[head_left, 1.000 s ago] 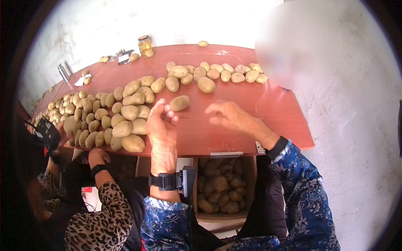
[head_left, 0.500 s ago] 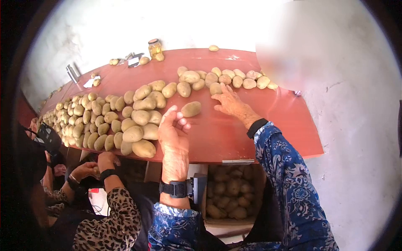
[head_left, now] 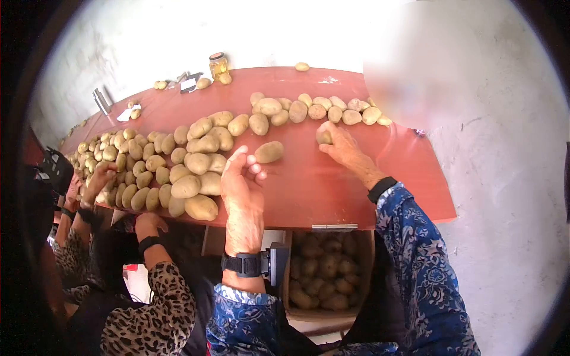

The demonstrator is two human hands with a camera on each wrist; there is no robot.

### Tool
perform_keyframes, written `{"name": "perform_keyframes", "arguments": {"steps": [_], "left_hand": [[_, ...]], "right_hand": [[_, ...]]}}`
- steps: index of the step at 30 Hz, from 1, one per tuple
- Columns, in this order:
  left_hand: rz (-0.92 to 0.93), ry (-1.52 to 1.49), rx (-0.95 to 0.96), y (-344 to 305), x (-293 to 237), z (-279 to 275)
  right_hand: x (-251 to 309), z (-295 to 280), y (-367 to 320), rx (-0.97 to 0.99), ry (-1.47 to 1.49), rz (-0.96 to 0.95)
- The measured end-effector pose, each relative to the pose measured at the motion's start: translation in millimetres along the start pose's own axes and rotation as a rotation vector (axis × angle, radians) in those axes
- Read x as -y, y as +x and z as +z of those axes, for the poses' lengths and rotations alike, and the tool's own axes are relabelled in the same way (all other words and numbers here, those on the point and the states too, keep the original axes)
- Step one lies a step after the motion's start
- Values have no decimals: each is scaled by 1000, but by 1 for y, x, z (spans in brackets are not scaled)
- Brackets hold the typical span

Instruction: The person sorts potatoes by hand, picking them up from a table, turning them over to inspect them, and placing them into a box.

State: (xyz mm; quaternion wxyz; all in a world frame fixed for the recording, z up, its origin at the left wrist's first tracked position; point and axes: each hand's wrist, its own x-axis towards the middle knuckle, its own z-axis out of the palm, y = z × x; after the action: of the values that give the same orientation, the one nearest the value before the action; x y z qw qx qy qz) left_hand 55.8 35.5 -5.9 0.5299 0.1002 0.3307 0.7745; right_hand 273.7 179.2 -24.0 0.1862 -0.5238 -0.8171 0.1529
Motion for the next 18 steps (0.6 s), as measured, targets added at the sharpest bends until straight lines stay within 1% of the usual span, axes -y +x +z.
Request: {"name": "perform_keyframes", "arguments": {"steps": [2, 3, 5, 6, 8, 9, 11, 12, 14, 15, 17, 18], "left_hand": [[10, 17, 21, 0, 0, -1], [6, 18, 20, -1, 0, -1], [0, 9, -4, -1, -2, 2], [-1, 9, -6, 0, -2, 1], [9, 16, -21, 3, -3, 0], [5, 18, -28, 5, -3, -2], [19, 10, -19, 4, -3, -1], [22, 10, -19, 3, -4, 0], [21, 27, -8, 4, -4, 2], [23, 39, 10, 5, -3, 0], [42, 47, 122, 8, -1, -4], [32, 36, 145, 10, -1, -5]], "right_hand": [[-8, -5, -9, -80, 172, 2], [-11, -6, -14, -79, 171, 6], [-15, -9, -23, -95, 178, 94], [-18, -11, -26, -92, 178, 95], [-16, -15, -32, -93, 379, 100], [-17, -18, -35, -86, 381, 105], [-2, -36, -50, 154, 714, 54], [7, -44, -58, 161, 719, 64], [25, -58, -73, 434, 709, -63], [30, -61, -77, 447, 718, -46], [39, -63, -80, 845, 509, -311], [49, -62, -86, 917, 424, -298]]}}
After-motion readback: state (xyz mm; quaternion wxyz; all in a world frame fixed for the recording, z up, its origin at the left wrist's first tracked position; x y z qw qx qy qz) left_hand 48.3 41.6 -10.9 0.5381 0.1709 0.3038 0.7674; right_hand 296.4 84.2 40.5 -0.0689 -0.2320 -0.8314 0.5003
